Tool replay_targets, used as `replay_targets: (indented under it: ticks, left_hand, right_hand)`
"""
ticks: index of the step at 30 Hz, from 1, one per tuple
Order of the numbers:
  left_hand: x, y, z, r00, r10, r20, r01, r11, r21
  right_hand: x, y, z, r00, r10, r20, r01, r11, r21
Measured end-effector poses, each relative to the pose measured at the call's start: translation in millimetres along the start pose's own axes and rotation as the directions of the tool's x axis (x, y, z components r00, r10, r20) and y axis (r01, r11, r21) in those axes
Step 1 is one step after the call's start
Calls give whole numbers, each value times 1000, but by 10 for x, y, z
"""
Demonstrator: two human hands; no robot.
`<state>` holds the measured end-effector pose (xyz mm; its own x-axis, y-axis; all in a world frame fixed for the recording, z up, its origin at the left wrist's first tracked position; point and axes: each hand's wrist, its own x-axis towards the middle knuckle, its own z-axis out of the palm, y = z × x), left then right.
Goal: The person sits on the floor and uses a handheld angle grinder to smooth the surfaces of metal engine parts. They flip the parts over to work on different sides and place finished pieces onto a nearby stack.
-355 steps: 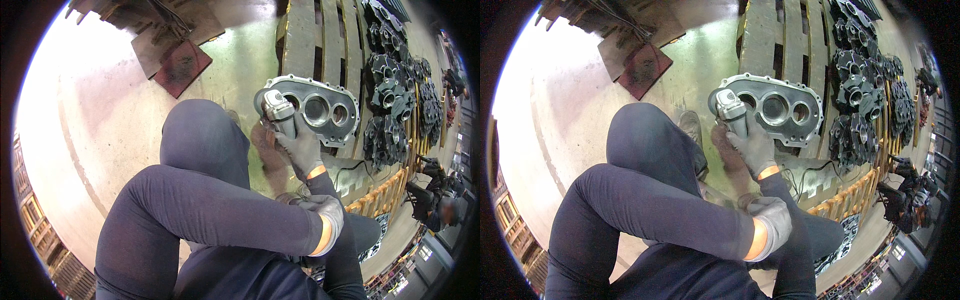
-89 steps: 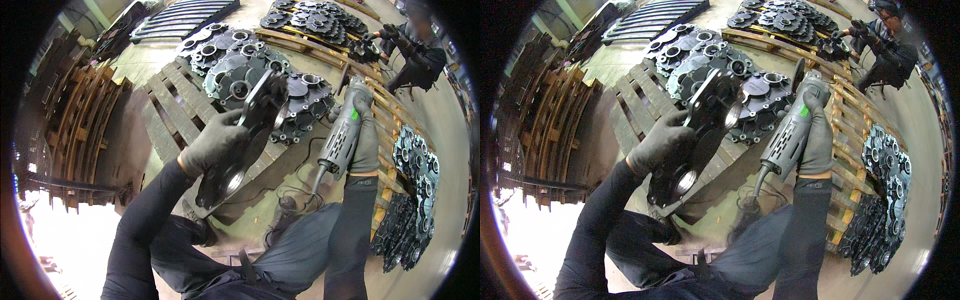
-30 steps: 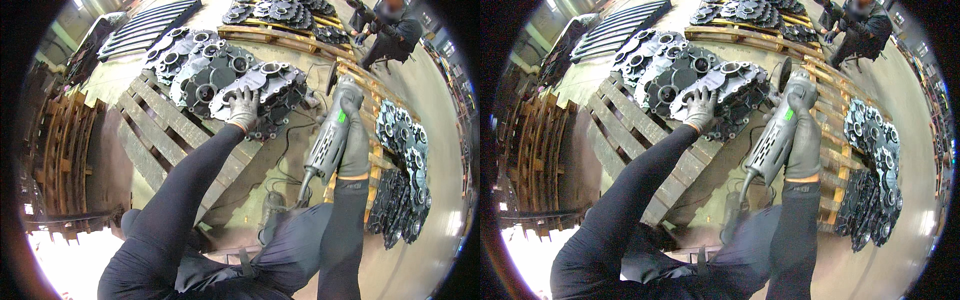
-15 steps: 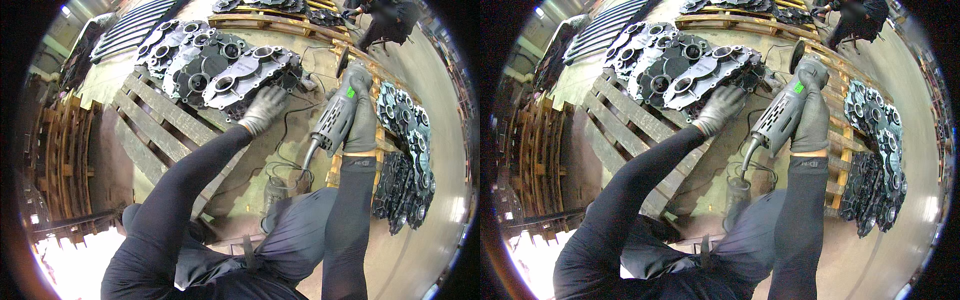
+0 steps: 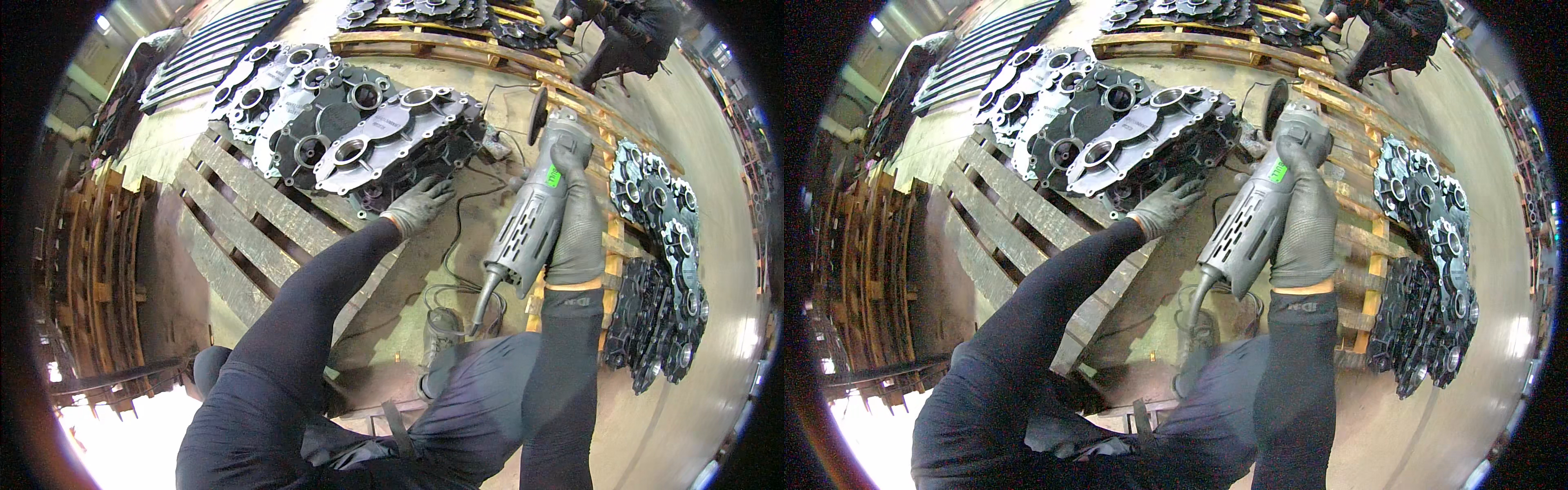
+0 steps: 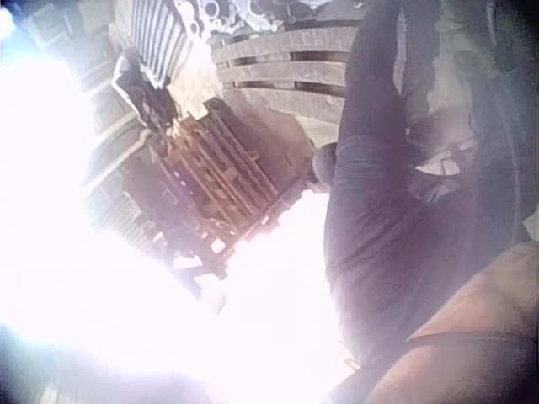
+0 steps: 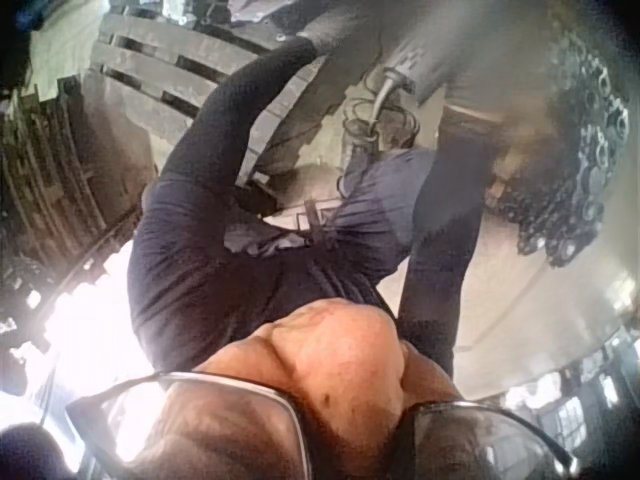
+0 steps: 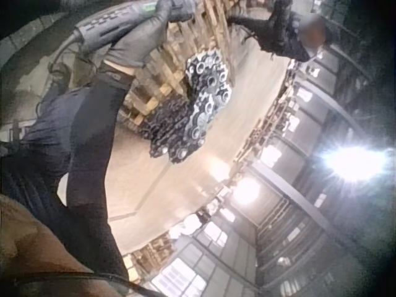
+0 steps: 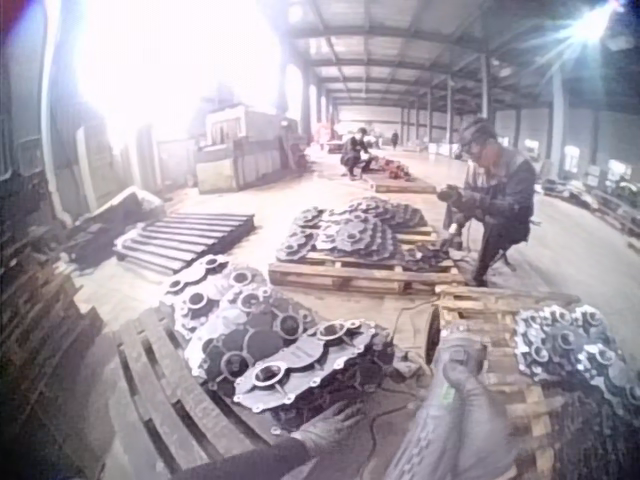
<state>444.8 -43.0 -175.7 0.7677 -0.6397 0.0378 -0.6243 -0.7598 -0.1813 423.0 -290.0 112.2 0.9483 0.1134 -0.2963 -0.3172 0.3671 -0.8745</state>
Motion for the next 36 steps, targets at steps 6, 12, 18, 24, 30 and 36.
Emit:
replay_targets:
  ticks: [6,12,18,24,30,36]
  left_hand:
    - [-14,118,-59,986,-133,98,135,991,-10]
    - [-55,171,-227,989,-146,34,147,989,-21]
    - [-232,95,-71,975,-210,-75,190,958,-216]
    - [-166,36,-114,961,-235,148,261,947,-189]
    - [-735,556,-501,978,-205,-48,198,972,-129]
    - [-1715,770,-1113,844,-325,427,512,727,-457]
  right_hand:
    - [-219,-68,-34,999,-50,-11,50,998,-41]
    - [-96,-84,-115,994,-107,-28,107,994,-5]
    - [-128,-54,-99,998,-59,9,59,998,7]
    - [-328,-56,39,997,-67,-32,66,997,-37]
    - [-190,-81,-87,996,-49,70,50,999,-4]
    - [-290,-73,81,987,-87,137,74,993,95]
